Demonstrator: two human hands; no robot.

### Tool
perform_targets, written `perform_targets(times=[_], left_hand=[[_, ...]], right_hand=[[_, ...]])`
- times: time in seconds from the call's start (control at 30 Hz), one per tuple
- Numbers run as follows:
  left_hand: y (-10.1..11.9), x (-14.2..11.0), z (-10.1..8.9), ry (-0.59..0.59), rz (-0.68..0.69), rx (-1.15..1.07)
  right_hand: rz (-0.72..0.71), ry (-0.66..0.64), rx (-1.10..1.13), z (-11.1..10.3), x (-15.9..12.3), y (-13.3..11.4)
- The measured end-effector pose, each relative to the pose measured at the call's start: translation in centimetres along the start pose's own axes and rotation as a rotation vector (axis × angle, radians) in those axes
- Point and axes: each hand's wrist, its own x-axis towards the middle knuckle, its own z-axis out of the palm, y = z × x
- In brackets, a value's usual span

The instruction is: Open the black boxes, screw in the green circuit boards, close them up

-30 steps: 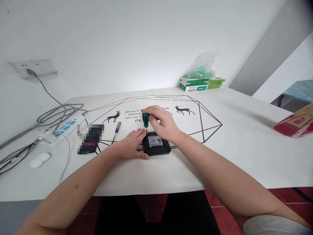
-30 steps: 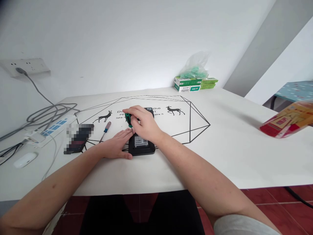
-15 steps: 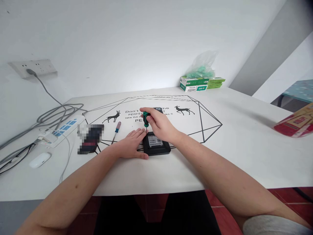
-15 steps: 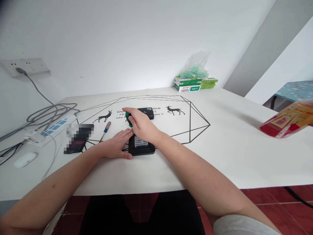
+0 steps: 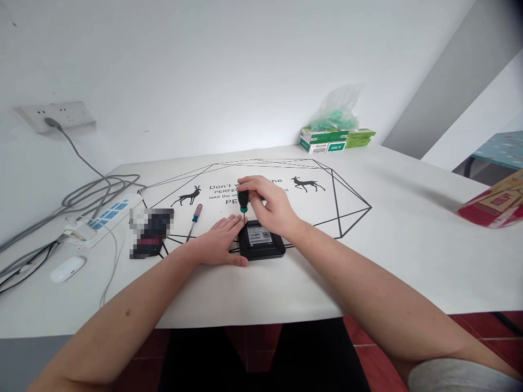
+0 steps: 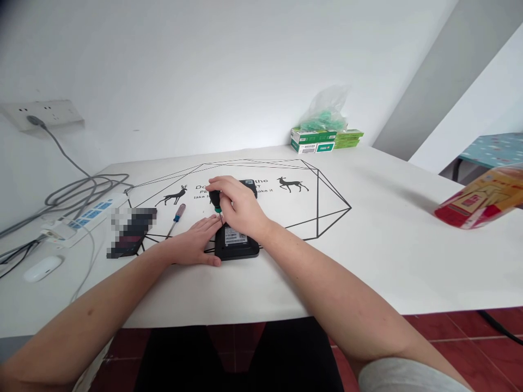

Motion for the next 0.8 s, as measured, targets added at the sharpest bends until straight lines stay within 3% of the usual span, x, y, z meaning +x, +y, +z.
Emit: perform_targets(times=[0.33, 0.5, 0.6, 0.8], left_hand=[[0.1, 0.0, -0.2, -0.012, 0.000, 0.031], [0.3, 0.0, -0.3, -0.026, -0.010, 0.030], [0.2, 0.0, -0.3, -0.035, -0.012, 0.022], [-0.1, 0.0, -0.2, -0.026, 0.012, 0.028]], right_hand=[[0.278, 0.006, 0.154, 0.6, -0.4, 0.0], [0.262, -0.087, 0.111, 0.1, -0.3, 0.1], [0.183, -0.122, 0.049, 0.0, -0.3, 0.4], [0.044, -0.014, -0.069, 0.4, -0.3, 1.3]])
